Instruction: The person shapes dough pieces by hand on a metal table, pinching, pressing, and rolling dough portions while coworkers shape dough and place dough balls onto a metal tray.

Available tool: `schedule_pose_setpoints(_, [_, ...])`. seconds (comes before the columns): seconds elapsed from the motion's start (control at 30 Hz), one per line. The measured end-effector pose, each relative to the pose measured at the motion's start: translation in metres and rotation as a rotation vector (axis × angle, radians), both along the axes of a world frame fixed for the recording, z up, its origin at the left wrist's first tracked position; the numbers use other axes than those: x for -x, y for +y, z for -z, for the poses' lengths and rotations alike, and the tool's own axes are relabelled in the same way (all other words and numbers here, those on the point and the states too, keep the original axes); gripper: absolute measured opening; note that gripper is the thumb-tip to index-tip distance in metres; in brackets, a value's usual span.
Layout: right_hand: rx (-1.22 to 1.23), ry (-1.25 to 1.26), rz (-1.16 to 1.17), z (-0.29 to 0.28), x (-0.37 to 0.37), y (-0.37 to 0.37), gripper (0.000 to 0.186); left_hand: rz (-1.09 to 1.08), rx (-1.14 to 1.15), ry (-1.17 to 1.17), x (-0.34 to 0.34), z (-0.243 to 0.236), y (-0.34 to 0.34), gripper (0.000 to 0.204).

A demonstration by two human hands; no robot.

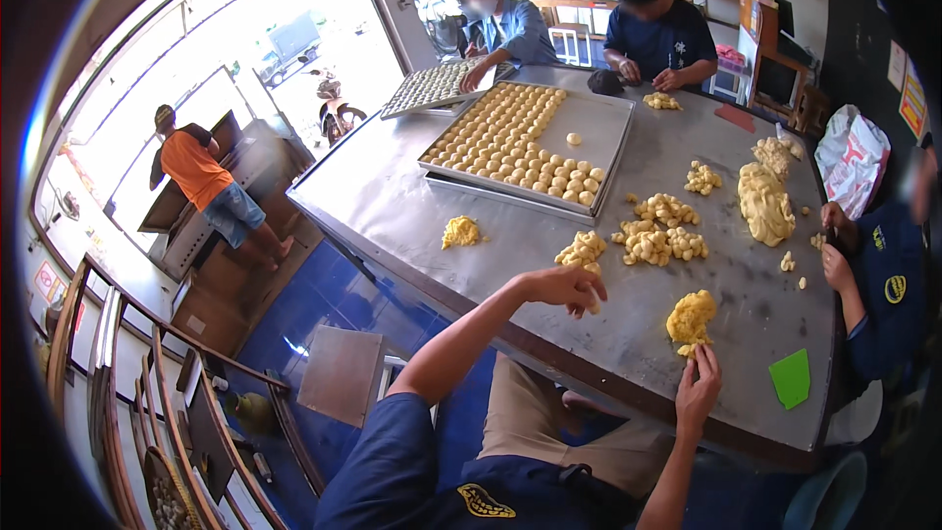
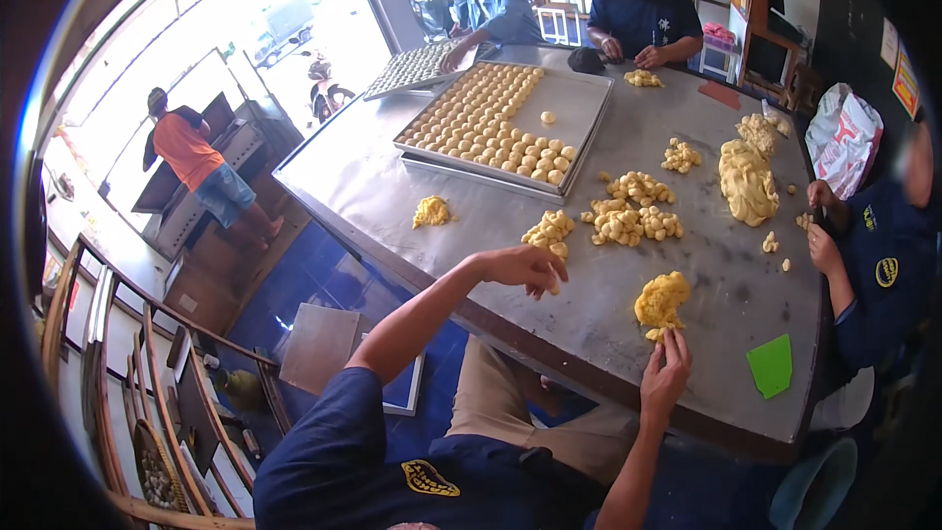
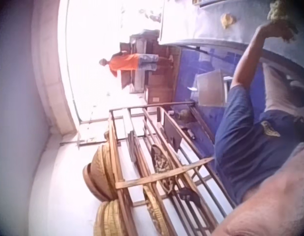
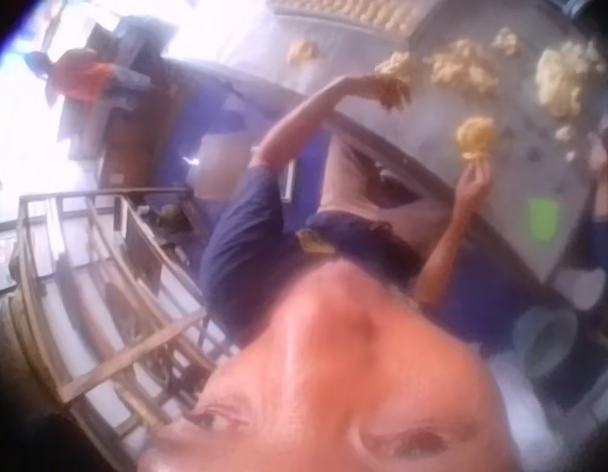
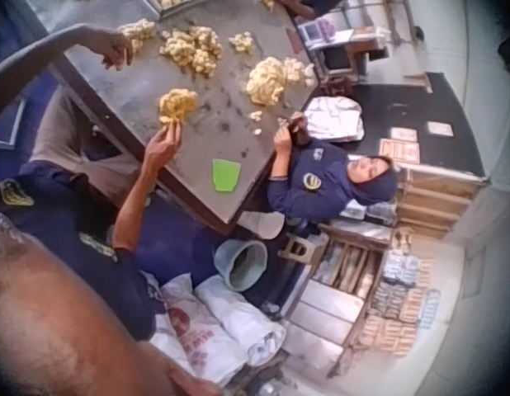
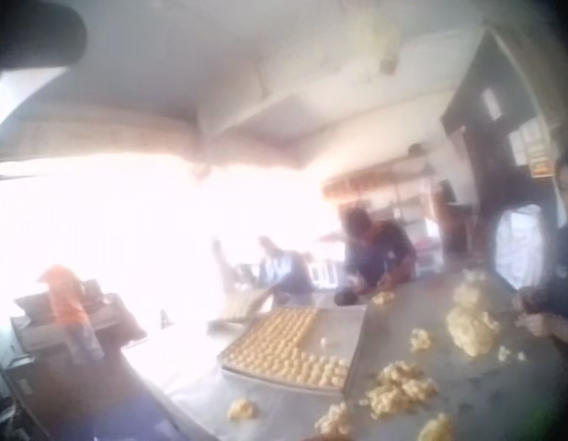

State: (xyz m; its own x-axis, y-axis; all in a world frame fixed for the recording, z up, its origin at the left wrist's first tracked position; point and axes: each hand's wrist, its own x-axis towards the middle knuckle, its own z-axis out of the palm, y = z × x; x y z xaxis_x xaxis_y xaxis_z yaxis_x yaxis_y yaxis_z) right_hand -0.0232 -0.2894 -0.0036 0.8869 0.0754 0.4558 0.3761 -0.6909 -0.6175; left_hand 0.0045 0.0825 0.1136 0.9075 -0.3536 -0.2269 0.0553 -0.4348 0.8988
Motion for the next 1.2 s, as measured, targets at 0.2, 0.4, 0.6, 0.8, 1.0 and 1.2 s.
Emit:
schedule_pose_setpoints(0.2, [0.013, -0.016, -0.002, 0.004, 0.002, 0.005, 0.032, -0.108, 0.068, -0.054, -0.013, -0.004, -0.008, 0.028])
schedule_pose_setpoints(0.4, [-0.013, 0.041, 0.029, 0.003, 0.002, -0.001, 0.036, 0.112, -0.109, -0.132, 0.008, 0.021, -0.029, 0.029])
schedule_pose_setpoints(0.6, [0.053, -0.148, 0.075, -0.009, -0.004, 0.013, 0.068, 0.094, -0.352, -0.415, 0.047, 0.07, -0.028, 0.022])
schedule_pose_setpoints(0.8, [0.094, 0.111, -0.018, -0.014, -0.016, 0.001, 0.061, -0.25, -0.866, -0.799, 0.069, 0.088, -0.074, 0.026])
schedule_pose_setpoints(1.0, [0.271, -0.036, 0.114, -0.024, -0.01, 0.018, 0.04, -0.397, -0.84, -1.01, -0.003, 0.102, -0.085, 0.039])
schedule_pose_setpoints(1.2, [0.252, 0.063, -0.01, -0.016, -0.014, 0.01, 0.038, -0.31, -0.789, -1.254, -0.04, 0.12, -0.067, 0.043])
